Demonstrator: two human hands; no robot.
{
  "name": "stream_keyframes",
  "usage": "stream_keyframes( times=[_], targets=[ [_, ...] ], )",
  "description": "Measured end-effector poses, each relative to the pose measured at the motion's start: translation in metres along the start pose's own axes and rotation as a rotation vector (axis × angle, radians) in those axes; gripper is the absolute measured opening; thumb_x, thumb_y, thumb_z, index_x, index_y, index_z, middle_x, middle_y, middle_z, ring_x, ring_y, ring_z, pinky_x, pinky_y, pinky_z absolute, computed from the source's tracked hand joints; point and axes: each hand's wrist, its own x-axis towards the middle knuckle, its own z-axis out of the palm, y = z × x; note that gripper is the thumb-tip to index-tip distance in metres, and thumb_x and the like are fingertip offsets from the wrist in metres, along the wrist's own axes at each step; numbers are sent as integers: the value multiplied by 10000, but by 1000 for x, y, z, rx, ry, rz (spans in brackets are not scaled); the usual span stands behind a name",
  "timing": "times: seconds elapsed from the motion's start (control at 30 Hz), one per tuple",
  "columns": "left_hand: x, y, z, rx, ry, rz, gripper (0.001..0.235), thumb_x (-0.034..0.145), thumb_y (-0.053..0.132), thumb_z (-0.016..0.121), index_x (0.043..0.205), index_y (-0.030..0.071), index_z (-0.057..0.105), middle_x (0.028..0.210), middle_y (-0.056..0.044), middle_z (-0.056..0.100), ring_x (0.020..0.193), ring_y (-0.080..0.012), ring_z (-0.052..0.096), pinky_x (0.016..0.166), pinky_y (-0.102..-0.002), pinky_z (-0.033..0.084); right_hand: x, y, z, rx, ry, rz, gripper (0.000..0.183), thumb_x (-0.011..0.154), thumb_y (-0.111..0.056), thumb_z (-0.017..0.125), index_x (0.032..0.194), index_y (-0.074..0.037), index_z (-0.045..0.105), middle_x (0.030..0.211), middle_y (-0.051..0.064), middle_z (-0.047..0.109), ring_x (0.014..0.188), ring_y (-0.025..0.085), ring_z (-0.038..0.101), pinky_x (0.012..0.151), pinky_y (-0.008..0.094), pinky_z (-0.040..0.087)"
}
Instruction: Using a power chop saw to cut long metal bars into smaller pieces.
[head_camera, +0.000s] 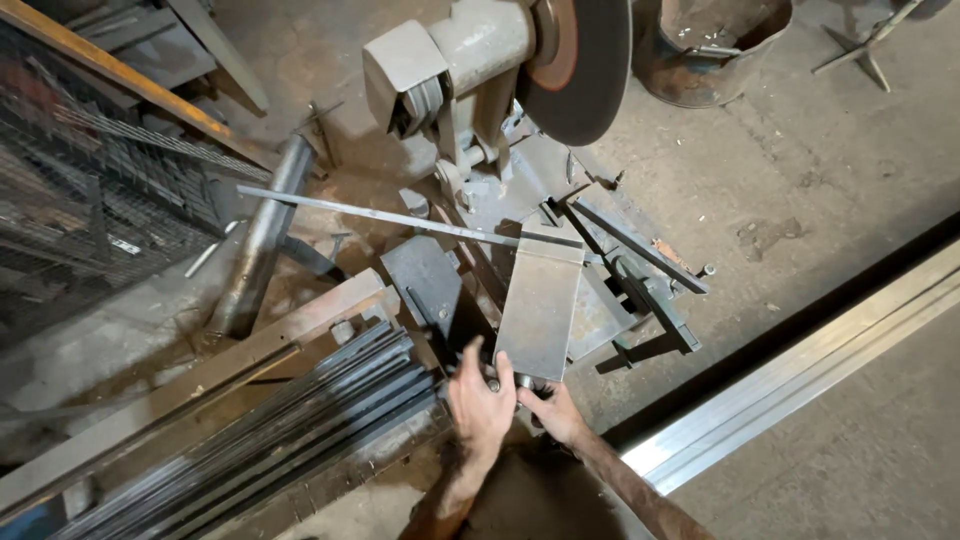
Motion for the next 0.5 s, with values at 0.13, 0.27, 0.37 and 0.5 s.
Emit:
stream_keyframes(
  times=[0.13,0.27,0.37,0.5],
  targets=[
    [-15,-27,51,-332,5,-177,414,972,414,556,1128,45,663,838,-209,740,793,-380,727,755,-486,549,-13,-24,10,92,73,128,289,905,-297,768,1053,-52,728,756,24,664,520,113,529,442,269,416],
    [-11,-17,53,-505,57,-313,537,1015,476,464,1109,10,713,991,-207,769,974,-403,720,855,-487,531,8,-10,7,139,19,-21,270,923,-256,741,1074,-33,731,840,-29,708,586,66,565,471,244,436],
    [-20,-19,71,-523,132,-481,603,1032,522,444,1178,-5,697,1082,-217,755,1020,-417,699,925,-482,507,14,23,-21,-12,-179,80,339,1051,-281,667,1075,52,723,810,29,693,628,110,590,528,268,469],
    [-19,-15,92,-508,316,-447,596,1009,500,418,1255,14,662,1086,-239,757,1025,-436,705,915,-495,512,32,25,-34,253,-345,61,354,973,-242,606,1263,-44,646,1093,-18,733,943,89,686,822,266,589]
  ],
)
